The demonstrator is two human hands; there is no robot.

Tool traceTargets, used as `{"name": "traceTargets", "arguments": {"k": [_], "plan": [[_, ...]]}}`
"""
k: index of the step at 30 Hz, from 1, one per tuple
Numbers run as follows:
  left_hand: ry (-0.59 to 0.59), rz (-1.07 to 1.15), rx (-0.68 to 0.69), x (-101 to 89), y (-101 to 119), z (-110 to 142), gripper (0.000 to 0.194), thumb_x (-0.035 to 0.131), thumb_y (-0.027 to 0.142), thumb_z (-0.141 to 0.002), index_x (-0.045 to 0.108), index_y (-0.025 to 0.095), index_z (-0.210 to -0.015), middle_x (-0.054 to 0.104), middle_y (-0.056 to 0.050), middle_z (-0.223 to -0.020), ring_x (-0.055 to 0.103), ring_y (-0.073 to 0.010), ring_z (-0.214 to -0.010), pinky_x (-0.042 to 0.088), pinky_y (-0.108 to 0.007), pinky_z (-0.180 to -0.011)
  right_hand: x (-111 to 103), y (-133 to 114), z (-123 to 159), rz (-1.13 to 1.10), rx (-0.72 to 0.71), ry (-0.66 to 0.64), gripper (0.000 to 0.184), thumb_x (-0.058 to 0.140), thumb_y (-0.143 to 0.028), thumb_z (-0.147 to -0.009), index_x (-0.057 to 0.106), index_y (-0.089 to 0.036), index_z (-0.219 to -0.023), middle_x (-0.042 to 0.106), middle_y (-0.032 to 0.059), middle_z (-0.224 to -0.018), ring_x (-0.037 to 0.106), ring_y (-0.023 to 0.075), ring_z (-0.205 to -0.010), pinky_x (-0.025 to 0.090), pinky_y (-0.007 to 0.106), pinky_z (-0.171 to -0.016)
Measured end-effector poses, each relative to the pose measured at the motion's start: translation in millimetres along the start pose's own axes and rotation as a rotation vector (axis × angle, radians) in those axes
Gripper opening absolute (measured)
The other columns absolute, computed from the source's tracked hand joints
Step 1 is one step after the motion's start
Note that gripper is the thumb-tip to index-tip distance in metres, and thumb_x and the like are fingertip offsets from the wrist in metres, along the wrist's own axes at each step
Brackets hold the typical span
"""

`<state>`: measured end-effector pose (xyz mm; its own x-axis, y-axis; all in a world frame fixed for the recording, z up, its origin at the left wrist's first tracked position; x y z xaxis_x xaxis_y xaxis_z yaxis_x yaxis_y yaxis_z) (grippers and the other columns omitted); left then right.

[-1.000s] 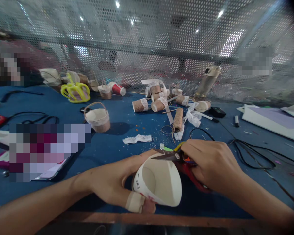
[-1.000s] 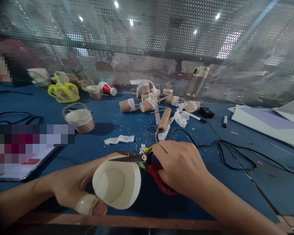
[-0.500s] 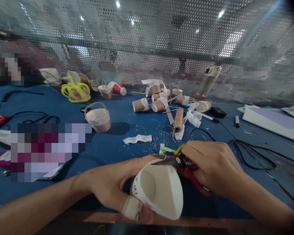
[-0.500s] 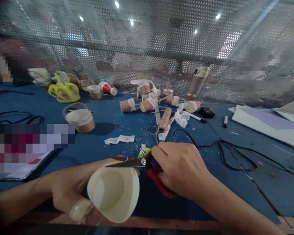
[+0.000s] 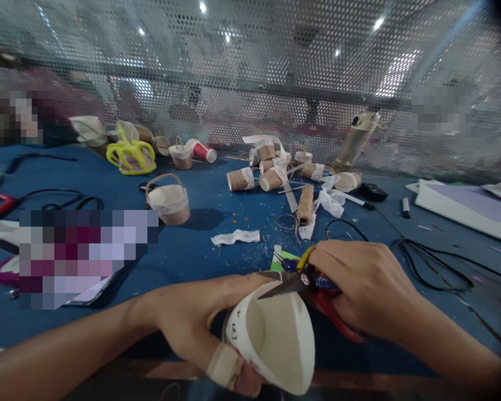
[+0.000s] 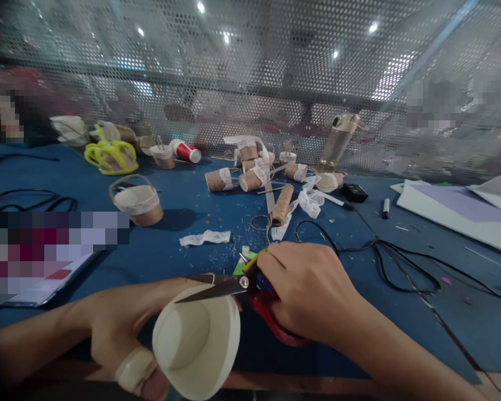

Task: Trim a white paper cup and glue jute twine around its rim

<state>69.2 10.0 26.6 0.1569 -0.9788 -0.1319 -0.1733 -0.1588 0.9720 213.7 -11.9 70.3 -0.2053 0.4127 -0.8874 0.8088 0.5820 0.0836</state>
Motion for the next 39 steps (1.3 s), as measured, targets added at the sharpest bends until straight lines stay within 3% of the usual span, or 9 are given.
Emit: {"name": "traceTargets", "arguments": {"k": [2, 5, 8, 11, 15, 18, 22, 31, 39], "plan": [[0.005, -0.016, -0.015, -2.9, 3, 4, 0.041, 0.072, 0.027, -0.075, 0.06, 0.017, -0.113, 0.067, -0.005, -0.095, 0.06, -0.0174, -0.077, 0.051, -0.022, -0.069, -1, 0, -1, -0.018, 0.001, -0.001, 0.017, 0.045, -0.009, -0.065, 0.06, -0.018, -0.068, 0.056, 0.002, -0.062, 0.041, 0.0158, -0.055, 0.023, 0.031, -0.056], [-0.037, -0.06, -0.209, -3.3, -2, 5, 0.035, 0.067, 0.023, -0.08, 0.061, 0.017, -0.115, 0.069, -0.006, -0.099, 0.063, -0.0197, -0.084, 0.051, -0.026, -0.077, -1, 1, -1, -0.021, 0.007, -0.015, 0.015, 0.046, -0.01, -0.068, 0.059, -0.018, -0.068, 0.055, 0.0017, -0.062, 0.04, 0.0157, -0.056, 0.023, 0.031, -0.056], [-0.05, 0.018, -0.032, -2.1, 9, -4, 0.045, 0.079, 0.034, -0.068, 0.062, 0.017, -0.106, 0.07, -0.005, -0.09, 0.063, -0.0194, -0.074, 0.052, -0.025, -0.068, 0, 0, -2, -0.013, 0.007, -0.023, 0.018, 0.045, -0.009, -0.065, 0.06, -0.017, -0.07, 0.056, 0.0026, -0.063, 0.042, 0.016, -0.057, 0.024, 0.031, -0.057], [-0.037, -0.002, 0.01, -2.0, 6, -11, 0.056, 0.087, 0.042, -0.056, 0.062, 0.018, -0.1, 0.069, -0.003, -0.085, 0.061, -0.0188, -0.069, 0.052, -0.025, -0.065, 1, 1, -2, 0.0, 0.005, -0.024, 0.02, 0.045, -0.008, -0.062, 0.061, -0.017, -0.069, 0.057, 0.0031, -0.063, 0.042, 0.016, -0.056, 0.024, 0.031, -0.056], [-0.059, -0.127, 0.066, -1.2, 15, -9, 0.034, 0.076, 0.04, -0.073, 0.062, 0.017, -0.094, 0.07, -0.004, -0.088, 0.062, -0.0196, -0.075, 0.052, -0.027, -0.076, 2, 1, 0, 0.001, -0.007, -0.03, 0.02, 0.045, -0.006, -0.065, 0.062, -0.017, -0.07, 0.059, 0.0029, -0.063, 0.043, 0.0158, -0.055, 0.023, 0.031, -0.055], [-0.099, -0.328, -0.098, -1.3, 15, -3, 0.022, 0.063, 0.034, -0.09, 0.064, 0.014, -0.1, 0.07, -0.009, -0.101, 0.063, -0.023, -0.094, 0.045, -0.034, -0.099, 3, 0, 1, -0.001, -0.025, -0.048, 0.023, 0.044, -0.005, -0.064, 0.062, -0.017, -0.069, 0.058, 0.0023, -0.063, 0.043, 0.0156, -0.055, 0.023, 0.031, -0.055], [-0.098, -0.381, -0.102, -1.4, 19, 1, 0.025, 0.066, 0.033, -0.089, 0.065, 0.015, -0.106, 0.069, -0.01, -0.113, 0.061, -0.0269, -0.108, 0.041, -0.035, -0.106, 1, -2, 0, 0.025, -0.039, -0.024, 0.022, 0.043, -0.005, -0.062, 0.059, -0.018, -0.065, 0.055, 0.0011, -0.059, 0.04, 0.015, -0.052, 0.022, 0.032, -0.054], [-0.087, -0.329, -0.164, 0.0, 13, 1, 0.026, 0.071, 0.022, -0.082, 0.065, 0.015, -0.106, 0.069, -0.008, -0.109, 0.061, -0.0258, -0.101, 0.043, -0.037, -0.104, 1, -3, -2, 0.021, -0.052, -0.036, 0.022, 0.044, -0.007, -0.059, 0.061, -0.018, -0.07, 0.056, 0.0015, -0.062, 0.042, 0.0159, -0.055, 0.025, 0.031, -0.056], [-0.093, -0.403, -0.02, -1.0, 14, 5, 0.034, 0.075, 0.022, -0.082, 0.065, 0.018, -0.114, 0.072, -0.008, -0.112, 0.065, -0.0255, -0.104, 0.048, -0.031, -0.1, 2, -4, -1, 0.037, -0.084, -0.033, 0.022, 0.044, -0.006, -0.057, 0.057, -0.02, -0.067, 0.054, -0.0007, -0.061, 0.04, 0.0149, -0.053, 0.022, 0.032, -0.055]]}}
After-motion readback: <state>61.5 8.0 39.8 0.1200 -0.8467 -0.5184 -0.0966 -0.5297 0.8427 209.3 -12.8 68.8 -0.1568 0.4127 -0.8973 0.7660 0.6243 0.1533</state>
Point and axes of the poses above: each hand's wrist, its own z-axis away from the middle knuckle, its own x-axis out of the palm, y = z × x, the point moved 7 cm from there along -z, towards the middle knuckle
